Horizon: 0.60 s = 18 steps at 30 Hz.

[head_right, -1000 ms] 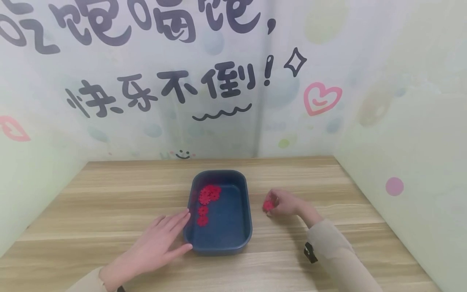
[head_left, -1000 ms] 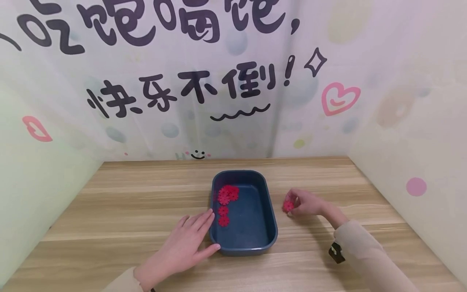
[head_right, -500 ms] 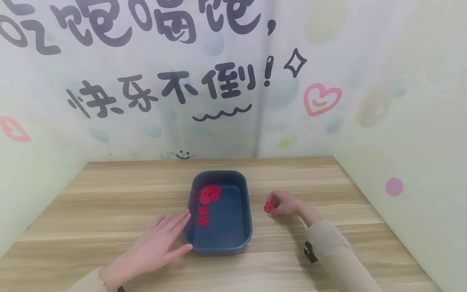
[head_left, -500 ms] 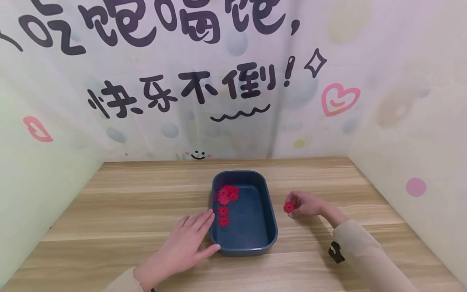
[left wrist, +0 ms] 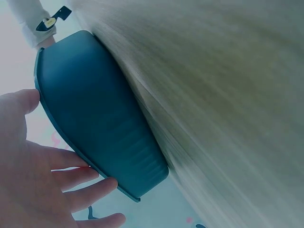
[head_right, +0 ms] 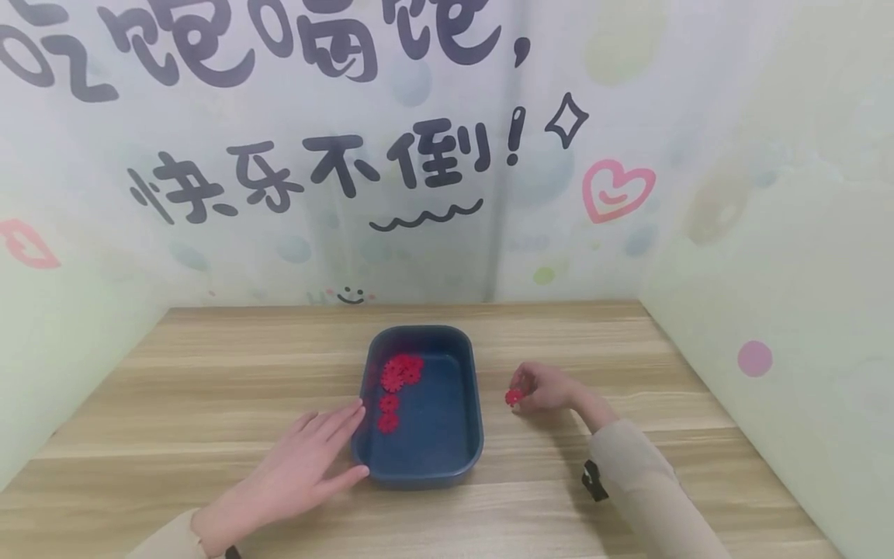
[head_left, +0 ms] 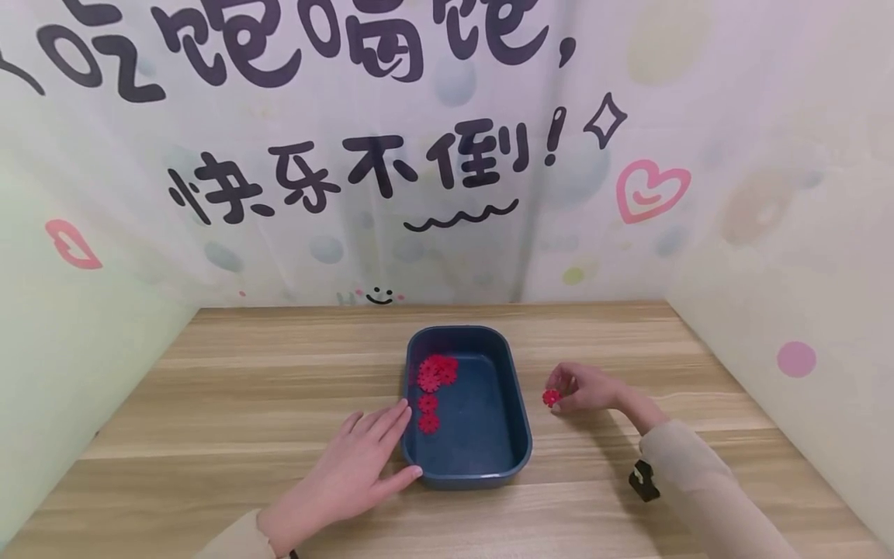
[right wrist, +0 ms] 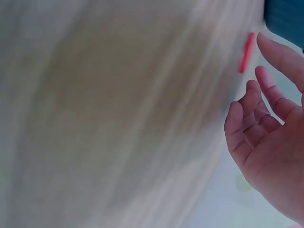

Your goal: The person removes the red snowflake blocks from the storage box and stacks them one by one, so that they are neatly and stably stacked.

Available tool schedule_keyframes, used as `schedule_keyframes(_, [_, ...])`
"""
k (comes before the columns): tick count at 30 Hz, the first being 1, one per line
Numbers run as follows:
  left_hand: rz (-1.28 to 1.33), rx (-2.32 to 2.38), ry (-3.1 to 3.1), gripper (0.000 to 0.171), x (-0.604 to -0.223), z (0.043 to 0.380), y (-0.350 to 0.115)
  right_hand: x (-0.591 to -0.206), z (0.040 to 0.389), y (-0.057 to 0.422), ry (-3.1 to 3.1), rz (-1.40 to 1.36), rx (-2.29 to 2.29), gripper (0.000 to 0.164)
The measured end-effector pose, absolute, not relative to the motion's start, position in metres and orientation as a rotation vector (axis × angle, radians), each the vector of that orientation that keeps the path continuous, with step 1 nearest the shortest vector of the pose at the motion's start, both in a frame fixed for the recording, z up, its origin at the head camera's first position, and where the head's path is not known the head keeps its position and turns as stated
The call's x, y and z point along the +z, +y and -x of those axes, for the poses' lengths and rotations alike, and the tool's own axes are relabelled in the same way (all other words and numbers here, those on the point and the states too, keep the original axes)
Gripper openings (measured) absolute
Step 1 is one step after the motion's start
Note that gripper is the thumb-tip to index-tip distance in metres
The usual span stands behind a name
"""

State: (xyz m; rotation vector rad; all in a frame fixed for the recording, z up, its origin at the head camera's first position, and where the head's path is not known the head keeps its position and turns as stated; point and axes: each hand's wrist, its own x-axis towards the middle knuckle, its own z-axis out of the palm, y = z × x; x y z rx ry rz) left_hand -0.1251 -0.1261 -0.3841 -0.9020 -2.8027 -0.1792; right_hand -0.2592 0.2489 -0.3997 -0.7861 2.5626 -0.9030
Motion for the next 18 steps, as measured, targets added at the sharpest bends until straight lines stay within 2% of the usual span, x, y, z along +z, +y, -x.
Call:
schedule_keyframes(7, [0.901,-0.186,-2.808,0.072,-0.384,0.125,-0.126,-0.379,0.264,0.243,2.622,0.869,-0.934,0.029])
schedule_keyframes(18, [0.900,-0.182,-2.809,0.071,-0.385,0.126,-0.125,-0.328,0.281,0.205,2.640,1.000,-0.958,0.029])
